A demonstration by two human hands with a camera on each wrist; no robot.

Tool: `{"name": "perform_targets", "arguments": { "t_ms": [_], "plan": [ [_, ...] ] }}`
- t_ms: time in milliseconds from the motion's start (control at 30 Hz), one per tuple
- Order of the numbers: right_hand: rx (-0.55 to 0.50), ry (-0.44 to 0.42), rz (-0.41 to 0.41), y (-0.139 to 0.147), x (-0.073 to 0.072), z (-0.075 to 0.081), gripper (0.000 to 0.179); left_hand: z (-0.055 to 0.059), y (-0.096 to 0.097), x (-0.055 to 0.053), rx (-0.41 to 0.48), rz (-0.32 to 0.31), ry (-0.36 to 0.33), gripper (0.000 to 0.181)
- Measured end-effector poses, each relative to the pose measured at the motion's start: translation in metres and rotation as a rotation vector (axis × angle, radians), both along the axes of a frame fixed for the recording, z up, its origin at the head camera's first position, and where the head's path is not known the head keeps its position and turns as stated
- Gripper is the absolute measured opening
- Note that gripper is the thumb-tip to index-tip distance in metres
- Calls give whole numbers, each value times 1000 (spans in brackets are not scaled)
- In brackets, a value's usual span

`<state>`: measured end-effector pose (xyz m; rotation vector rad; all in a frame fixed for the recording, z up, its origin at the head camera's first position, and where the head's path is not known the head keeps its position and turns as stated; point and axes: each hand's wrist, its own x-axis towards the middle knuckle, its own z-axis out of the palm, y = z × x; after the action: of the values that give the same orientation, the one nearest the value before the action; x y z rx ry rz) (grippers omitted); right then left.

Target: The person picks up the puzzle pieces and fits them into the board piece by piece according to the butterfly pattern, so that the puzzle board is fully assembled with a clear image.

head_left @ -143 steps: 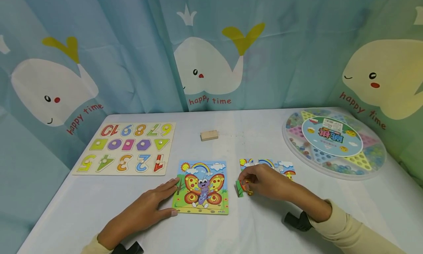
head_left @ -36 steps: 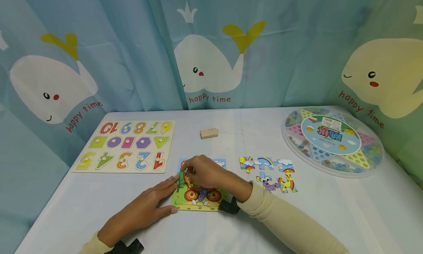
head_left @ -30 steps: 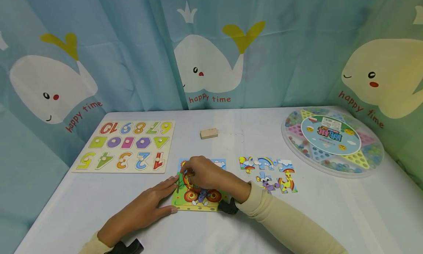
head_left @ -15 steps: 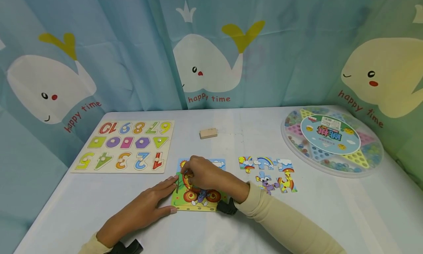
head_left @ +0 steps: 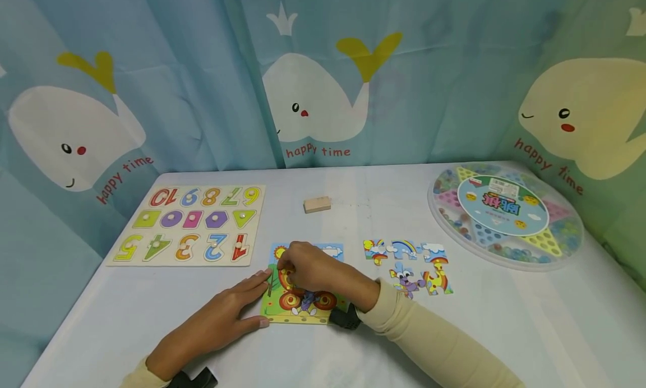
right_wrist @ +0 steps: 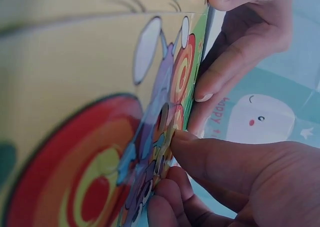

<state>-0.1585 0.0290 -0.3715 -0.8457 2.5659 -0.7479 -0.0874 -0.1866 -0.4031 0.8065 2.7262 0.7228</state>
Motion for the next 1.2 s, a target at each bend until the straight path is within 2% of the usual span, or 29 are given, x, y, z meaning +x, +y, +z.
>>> {"name": "perform_targets", "arguments": {
  "t_ms": [433, 767, 1200],
  "plan": [
    [9, 19, 35, 0, 2, 1, 25, 0, -1, 1, 13, -4, 4, 70],
    [-62, 23, 26, 9, -5, 4, 23, 0, 0, 1, 6, 6, 0, 70],
    [-128, 52, 14, 25, -5, 10, 22, 0, 1, 1, 3, 4, 7, 70]
  ]
}}
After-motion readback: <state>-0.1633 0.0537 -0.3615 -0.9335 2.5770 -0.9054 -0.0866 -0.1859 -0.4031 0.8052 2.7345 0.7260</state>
